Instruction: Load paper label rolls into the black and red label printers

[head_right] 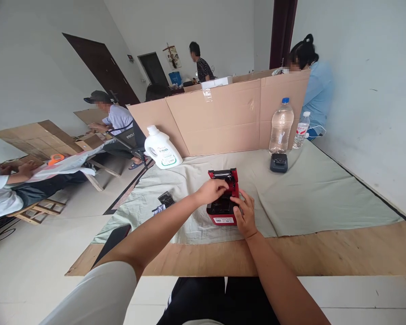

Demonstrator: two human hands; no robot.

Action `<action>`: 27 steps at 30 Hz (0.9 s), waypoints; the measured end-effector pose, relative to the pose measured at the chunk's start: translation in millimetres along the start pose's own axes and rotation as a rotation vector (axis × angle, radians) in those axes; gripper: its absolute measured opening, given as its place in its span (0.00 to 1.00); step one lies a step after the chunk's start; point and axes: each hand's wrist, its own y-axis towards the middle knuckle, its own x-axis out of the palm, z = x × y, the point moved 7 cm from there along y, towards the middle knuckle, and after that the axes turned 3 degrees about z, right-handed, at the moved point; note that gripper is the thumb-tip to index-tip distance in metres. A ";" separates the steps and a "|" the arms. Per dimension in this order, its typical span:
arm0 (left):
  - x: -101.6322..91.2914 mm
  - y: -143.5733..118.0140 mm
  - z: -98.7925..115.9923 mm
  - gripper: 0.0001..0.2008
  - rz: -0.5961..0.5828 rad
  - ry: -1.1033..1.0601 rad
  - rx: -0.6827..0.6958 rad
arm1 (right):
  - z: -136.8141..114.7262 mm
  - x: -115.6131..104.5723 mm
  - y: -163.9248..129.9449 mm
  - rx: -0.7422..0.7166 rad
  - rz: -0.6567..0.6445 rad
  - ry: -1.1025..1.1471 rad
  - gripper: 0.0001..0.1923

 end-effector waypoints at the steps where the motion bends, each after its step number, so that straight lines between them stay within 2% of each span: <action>1: -13.0 -2.7 -0.7 0.11 0.136 -0.041 0.017 | -5.0 -0.3 0.9 -0.035 -0.012 -0.019 0.17; 3: -34.3 -8.1 -6.9 0.13 0.385 -0.063 0.031 | -12.7 -1.8 2.6 -0.085 -0.020 -0.045 0.17; 5: -41.7 -9.9 -16.4 0.16 0.511 -0.046 0.031 | -17.0 -4.0 4.3 -0.107 -0.012 -0.065 0.15; 10: -20.6 -13.3 -30.2 0.26 0.468 -0.133 0.034 | -21.9 -6.1 4.8 -0.148 -0.012 -0.084 0.12; 13: -12.9 -34.7 -23.8 0.28 0.546 -0.207 0.043 | -23.5 -6.2 4.1 -0.172 -0.003 -0.081 0.11; 15: -7.7 -53.1 -18.1 0.28 0.598 -0.256 0.048 | -23.4 -7.0 4.1 -0.171 0.020 -0.084 0.15; 18: 4.9 -77.8 -13.6 0.26 0.639 -0.317 0.041 | -22.1 -6.6 4.5 -0.162 0.045 -0.097 0.29; 20: 15.4 -90.1 -13.4 0.24 0.661 -0.343 0.028 | -20.7 -4.2 4.6 -0.159 0.037 -0.109 0.35; 23: 29.4 -101.2 -11.3 0.22 0.698 -0.354 0.049 | -19.9 1.7 3.8 -0.183 -0.011 -0.121 0.37; 27: 38.8 -105.7 -9.7 0.22 0.776 -0.331 0.056 | -19.5 4.6 3.7 -0.196 -0.039 -0.151 0.33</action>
